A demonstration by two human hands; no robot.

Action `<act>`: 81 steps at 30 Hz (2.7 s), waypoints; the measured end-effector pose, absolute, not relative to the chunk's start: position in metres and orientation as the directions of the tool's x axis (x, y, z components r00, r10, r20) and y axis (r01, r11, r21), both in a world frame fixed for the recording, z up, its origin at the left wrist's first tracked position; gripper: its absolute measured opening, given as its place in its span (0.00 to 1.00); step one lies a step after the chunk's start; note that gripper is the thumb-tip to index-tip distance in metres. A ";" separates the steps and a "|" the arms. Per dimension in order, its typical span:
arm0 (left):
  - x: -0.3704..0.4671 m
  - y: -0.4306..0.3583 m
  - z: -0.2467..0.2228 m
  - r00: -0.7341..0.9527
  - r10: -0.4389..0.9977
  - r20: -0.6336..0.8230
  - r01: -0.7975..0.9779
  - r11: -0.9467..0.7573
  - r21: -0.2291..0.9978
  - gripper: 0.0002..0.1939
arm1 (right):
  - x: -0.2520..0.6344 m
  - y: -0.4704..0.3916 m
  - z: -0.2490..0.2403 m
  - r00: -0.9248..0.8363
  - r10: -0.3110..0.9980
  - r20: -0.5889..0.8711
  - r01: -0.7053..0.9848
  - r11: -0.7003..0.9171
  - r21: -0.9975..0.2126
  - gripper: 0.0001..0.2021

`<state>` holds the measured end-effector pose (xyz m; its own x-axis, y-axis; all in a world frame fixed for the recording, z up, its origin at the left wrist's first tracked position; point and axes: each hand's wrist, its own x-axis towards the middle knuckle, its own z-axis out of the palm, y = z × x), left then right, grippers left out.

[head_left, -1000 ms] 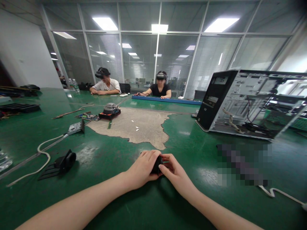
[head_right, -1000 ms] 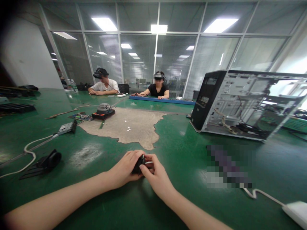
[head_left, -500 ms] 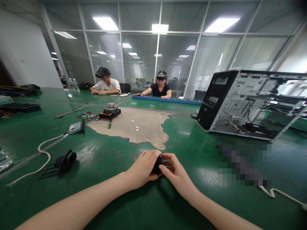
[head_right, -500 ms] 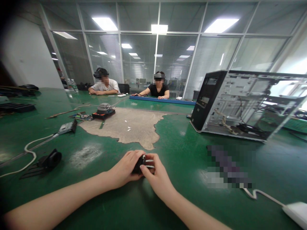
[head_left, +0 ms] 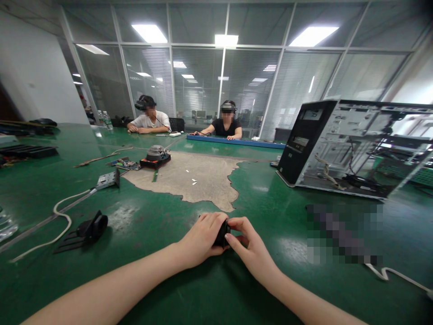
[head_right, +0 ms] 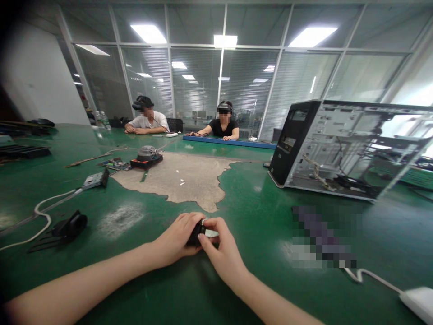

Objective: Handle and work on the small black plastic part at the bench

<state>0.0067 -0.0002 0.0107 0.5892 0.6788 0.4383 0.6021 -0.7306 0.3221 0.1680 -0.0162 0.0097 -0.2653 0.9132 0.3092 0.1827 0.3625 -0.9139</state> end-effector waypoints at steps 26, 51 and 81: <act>0.006 -0.001 0.012 0.599 0.676 0.429 0.596 -0.734 0.324 0.30 | 0.168 -0.017 0.010 -0.304 0.909 0.286 0.187 0.351 -0.917 0.09; 0.007 0.000 0.012 0.594 0.675 0.438 0.601 -0.734 0.316 0.29 | 0.169 -0.012 0.006 -0.265 0.910 0.318 0.165 0.368 -0.915 0.06; 0.006 0.001 0.009 0.598 0.678 0.427 0.605 -0.732 0.313 0.32 | 0.168 -0.016 0.008 -0.281 0.895 0.345 0.213 0.409 -0.887 0.07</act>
